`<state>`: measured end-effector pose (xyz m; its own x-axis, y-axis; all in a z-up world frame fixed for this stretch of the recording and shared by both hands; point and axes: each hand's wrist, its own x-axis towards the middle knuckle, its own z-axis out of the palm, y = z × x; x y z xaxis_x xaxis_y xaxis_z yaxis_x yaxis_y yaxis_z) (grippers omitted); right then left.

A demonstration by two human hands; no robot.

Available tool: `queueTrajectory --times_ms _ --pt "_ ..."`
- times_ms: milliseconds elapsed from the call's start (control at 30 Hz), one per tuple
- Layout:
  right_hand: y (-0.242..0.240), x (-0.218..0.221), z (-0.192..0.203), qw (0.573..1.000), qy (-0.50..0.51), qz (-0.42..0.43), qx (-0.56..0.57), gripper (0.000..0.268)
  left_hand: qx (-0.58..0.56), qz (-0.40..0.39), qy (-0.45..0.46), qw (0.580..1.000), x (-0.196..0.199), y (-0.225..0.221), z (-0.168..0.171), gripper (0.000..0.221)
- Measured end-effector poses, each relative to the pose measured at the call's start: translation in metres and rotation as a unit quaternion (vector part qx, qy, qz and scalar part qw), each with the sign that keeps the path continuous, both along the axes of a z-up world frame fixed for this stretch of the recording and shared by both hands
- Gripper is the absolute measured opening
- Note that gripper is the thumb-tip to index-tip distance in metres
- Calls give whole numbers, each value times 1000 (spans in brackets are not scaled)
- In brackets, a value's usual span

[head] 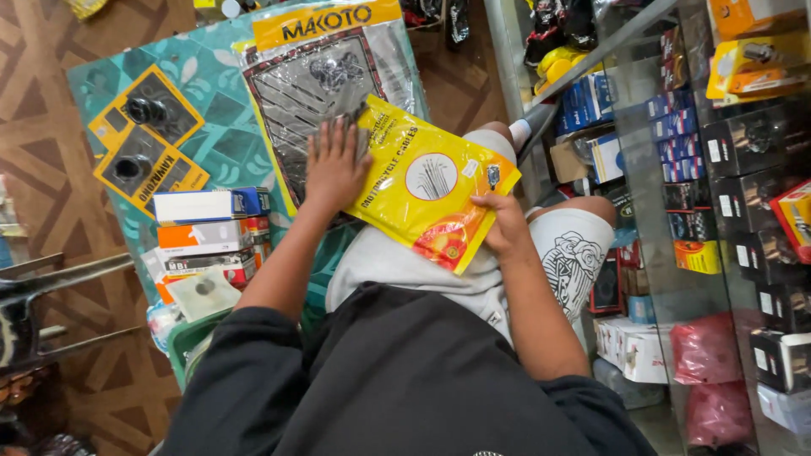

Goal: The person organizes motorcycle parts and cables in bags by handling them and placing them on a tray while sitting on the floor.

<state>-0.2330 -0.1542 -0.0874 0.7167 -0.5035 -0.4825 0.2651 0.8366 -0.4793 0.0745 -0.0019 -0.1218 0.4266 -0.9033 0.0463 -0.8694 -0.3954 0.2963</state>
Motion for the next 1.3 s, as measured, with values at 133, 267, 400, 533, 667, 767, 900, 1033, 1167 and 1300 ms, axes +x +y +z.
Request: queueTrajectory --times_ms 133,267,400,533,667,767,900,1033,1167,1300 --pt "1 4 6 996 -4 -34 81 48 72 -54 146 985 -67 -22 64 62" --pt "1 8 31 992 -80 -42 87 56 -52 -253 239 936 -130 -14 105 63" --pt "-3 -8 -14 985 -151 -47 68 58 -110 -393 196 892 -151 2 127 60" --pt "1 -8 -20 989 -98 -51 94 47 -52 -293 234 926 -118 -3 105 62" --pt "0 -2 -12 998 3 -12 58 45 -11 -153 98 983 -54 -21 28 67" --pt "-3 0 -16 999 26 -11 35 46 -28 -75 48 996 -36 -54 -2 71" --pt "-4 -3 -13 995 -13 7 95 46 -33 -80 190 978 -79 -90 45 69" --pt "-6 1 4 994 -48 -50 81 42 -108 -194 208 952 -151 -77 64 68" --pt "-4 -13 -3 983 -149 -47 97 51 -77 -292 155 941 -177 -29 119 69" --pt "2 -2 6 997 -20 4 70 45 -25 -194 213 957 -126 -15 94 71"
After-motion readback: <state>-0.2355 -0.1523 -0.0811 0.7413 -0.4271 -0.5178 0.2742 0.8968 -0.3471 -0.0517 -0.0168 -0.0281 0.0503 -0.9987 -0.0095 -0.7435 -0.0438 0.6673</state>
